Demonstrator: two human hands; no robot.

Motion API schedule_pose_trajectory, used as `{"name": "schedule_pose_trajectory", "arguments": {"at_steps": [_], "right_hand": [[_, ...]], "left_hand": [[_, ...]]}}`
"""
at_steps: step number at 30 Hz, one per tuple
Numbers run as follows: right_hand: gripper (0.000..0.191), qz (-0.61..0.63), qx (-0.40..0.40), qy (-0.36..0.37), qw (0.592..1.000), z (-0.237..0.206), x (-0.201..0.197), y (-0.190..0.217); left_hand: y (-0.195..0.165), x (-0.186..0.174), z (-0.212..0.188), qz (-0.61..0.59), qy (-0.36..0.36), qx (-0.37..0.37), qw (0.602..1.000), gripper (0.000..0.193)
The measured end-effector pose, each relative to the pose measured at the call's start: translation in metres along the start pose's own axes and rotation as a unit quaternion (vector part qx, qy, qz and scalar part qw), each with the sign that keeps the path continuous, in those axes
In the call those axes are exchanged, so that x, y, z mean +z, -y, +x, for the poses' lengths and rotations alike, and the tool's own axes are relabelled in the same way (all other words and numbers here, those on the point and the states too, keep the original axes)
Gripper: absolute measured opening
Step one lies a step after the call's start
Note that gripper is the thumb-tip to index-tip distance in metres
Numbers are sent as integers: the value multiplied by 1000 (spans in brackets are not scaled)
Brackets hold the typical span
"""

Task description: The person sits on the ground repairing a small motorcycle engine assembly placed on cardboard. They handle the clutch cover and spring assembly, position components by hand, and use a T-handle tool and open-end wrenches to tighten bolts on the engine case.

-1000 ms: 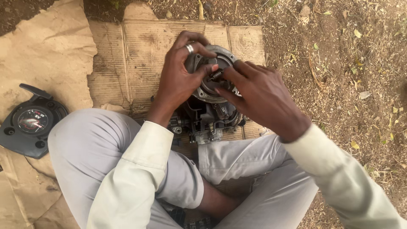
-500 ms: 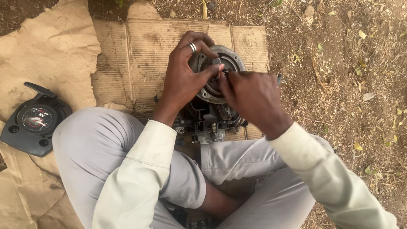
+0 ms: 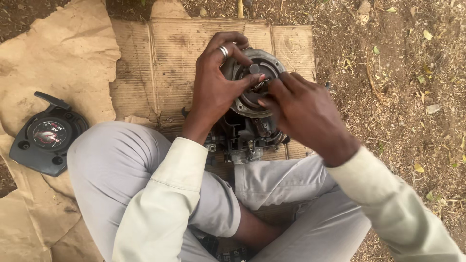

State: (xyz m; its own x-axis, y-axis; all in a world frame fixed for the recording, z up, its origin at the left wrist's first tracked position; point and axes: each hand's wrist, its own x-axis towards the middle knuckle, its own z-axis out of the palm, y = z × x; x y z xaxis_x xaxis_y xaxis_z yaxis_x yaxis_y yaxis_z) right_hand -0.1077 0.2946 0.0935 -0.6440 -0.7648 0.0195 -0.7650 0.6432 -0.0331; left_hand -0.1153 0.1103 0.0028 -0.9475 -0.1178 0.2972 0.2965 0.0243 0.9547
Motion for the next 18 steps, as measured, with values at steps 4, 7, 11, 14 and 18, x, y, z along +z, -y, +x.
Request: {"name": "schedule_pose_trajectory", "arguments": {"at_steps": [4,7,11,14,18], "right_hand": [[21,-128,31,-55,990,2,13,8],[23,-59,103,75,990,4,7,11],[17,81,93,22,992,-3,-19,6],[19,148,9,1,989,-7,-28,6],[21,123,6,-6,992,-6,-23,5]], "left_hand": [[0,0,-1,-23,0,5,1000,26],[-1,-4,-1,-13,38,-1,999,21],[-3,-11,2,-1,83,-9,997,25],[-3,-5,5,-2,60,-8,998,35],[0,1,2,-28,9,-11,1000,34]]}}
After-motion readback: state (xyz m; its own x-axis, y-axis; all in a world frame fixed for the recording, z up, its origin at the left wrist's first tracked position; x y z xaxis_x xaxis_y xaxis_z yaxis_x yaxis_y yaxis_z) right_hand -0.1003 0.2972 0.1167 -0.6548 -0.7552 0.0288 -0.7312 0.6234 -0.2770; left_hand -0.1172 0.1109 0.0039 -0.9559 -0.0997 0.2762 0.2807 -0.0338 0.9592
